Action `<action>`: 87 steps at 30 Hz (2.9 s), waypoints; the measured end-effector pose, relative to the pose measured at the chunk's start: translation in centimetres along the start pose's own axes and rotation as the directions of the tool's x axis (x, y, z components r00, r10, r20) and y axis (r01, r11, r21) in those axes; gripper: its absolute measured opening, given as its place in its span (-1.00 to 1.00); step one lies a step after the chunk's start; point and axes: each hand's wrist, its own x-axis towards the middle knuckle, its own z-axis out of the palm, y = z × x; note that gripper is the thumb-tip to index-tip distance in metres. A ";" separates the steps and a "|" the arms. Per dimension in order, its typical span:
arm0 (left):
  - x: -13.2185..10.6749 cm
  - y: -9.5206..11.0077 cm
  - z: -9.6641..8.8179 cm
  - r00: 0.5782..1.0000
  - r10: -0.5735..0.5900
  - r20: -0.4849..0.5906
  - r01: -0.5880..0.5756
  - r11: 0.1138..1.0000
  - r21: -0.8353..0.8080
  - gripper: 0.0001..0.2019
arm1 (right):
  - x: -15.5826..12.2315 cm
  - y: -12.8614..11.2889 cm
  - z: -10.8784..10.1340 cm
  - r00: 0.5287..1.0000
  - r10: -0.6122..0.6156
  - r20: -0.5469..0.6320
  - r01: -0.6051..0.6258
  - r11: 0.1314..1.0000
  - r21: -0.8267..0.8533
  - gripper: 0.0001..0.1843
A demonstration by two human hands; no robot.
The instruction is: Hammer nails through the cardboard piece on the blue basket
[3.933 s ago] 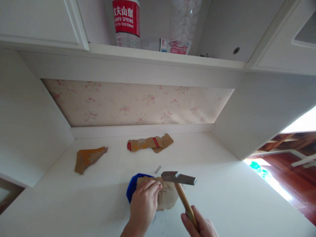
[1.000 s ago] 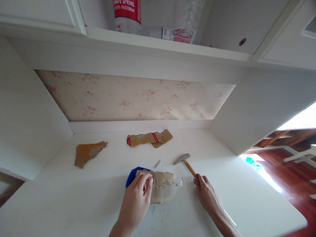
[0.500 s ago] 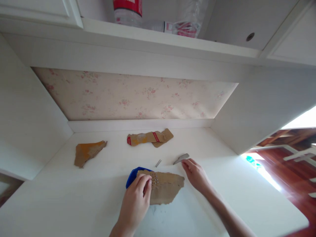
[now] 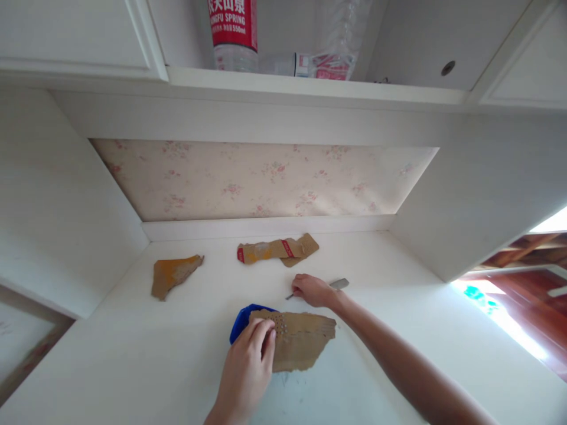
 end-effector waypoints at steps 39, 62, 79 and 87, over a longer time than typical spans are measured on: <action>-1.1 -0.1 -0.6 1.000 -0.015 0.019 0.015 0.999 0.043 -0.83 | -1.0 -3.5 -1.5 0.951 0.181 -0.249 -0.107 0.953 0.282 -0.72; -0.4 0.6 -0.4 0.985 -0.138 0.101 0.133 0.990 0.049 -0.69 | -6.4 -12.2 -1.8 0.853 0.293 -0.431 0.044 0.784 0.619 -0.82; -0.2 0.6 -0.4 0.986 -0.117 0.119 0.111 0.992 0.052 -0.72 | -6.8 -12.2 -1.6 0.870 0.226 -0.439 0.057 0.837 0.543 -0.81; -0.2 0.7 -0.5 0.993 -0.090 0.073 0.085 0.994 0.062 -0.73 | -7.2 -12.3 -1.6 0.863 0.249 -0.440 0.041 0.833 0.552 -0.78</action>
